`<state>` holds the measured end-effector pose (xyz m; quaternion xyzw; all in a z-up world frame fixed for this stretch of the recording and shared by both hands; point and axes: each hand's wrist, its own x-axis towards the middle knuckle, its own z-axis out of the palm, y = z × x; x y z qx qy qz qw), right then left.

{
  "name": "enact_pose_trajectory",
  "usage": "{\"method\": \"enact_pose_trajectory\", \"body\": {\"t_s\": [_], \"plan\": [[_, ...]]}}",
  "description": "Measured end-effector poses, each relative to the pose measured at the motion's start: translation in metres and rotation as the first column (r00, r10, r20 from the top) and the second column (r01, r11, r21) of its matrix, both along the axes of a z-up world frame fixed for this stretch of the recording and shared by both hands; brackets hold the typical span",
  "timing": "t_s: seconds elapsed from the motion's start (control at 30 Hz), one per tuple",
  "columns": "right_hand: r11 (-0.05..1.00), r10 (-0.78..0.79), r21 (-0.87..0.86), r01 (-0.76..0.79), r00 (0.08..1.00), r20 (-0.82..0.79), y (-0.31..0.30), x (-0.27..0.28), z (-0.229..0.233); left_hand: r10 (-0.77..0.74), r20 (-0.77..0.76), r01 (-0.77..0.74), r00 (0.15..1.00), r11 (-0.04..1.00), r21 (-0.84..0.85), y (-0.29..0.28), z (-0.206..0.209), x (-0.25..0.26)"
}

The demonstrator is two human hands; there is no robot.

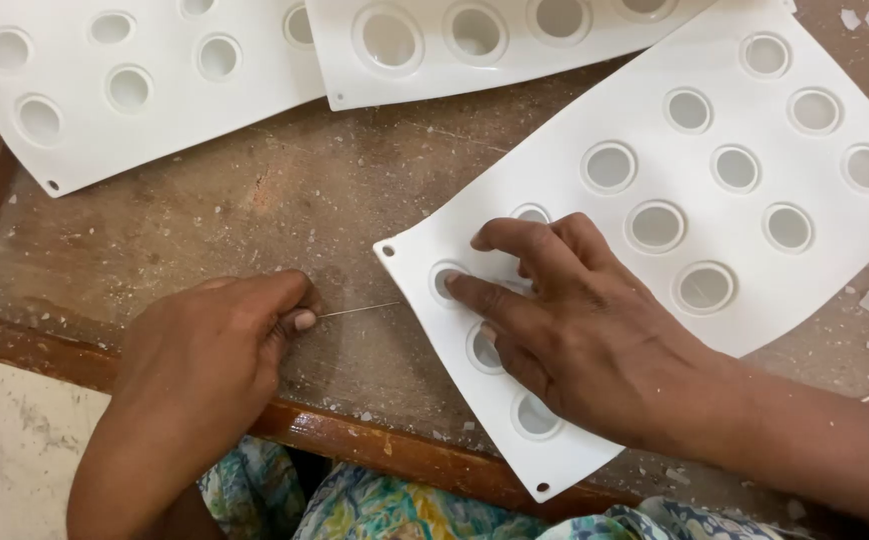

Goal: Preparing candle molds by inserting wicks through the bottom holes using a needle.

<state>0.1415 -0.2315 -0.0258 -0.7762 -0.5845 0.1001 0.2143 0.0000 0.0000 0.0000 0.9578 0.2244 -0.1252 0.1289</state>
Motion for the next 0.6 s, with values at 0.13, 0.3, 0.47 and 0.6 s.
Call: {"method": "enact_pose_trajectory", "body": {"t_s": [0.13, 0.3, 0.47, 0.6], "plan": [[1.000, 0.026, 0.000, -0.026, 0.998, 0.059, 0.000, 0.001, -0.001, -0.018, 0.015, 0.017, 1.000, 1.000, 0.009, 0.002, -0.001, -0.002], [0.999, 0.048, 0.010, -0.050, 0.991, 0.125, 0.003, 0.001, 0.001, -0.022, 0.046, 0.022, 0.999, 1.000, -0.010, 0.007, -0.006, -0.005], [0.997, 0.076, -0.010, -0.075, 0.987, 0.145, 0.005, 0.003, 0.005, -0.045, 0.063, 0.042, 0.997, 0.998, 0.053, 0.014, -0.003, -0.010], [0.998, 0.065, -0.013, -0.064, 0.989, 0.131, 0.006, 0.004, 0.005, -0.023, 0.055, 0.019, 0.998, 0.998, 0.061, 0.015, -0.002, -0.014]]}}
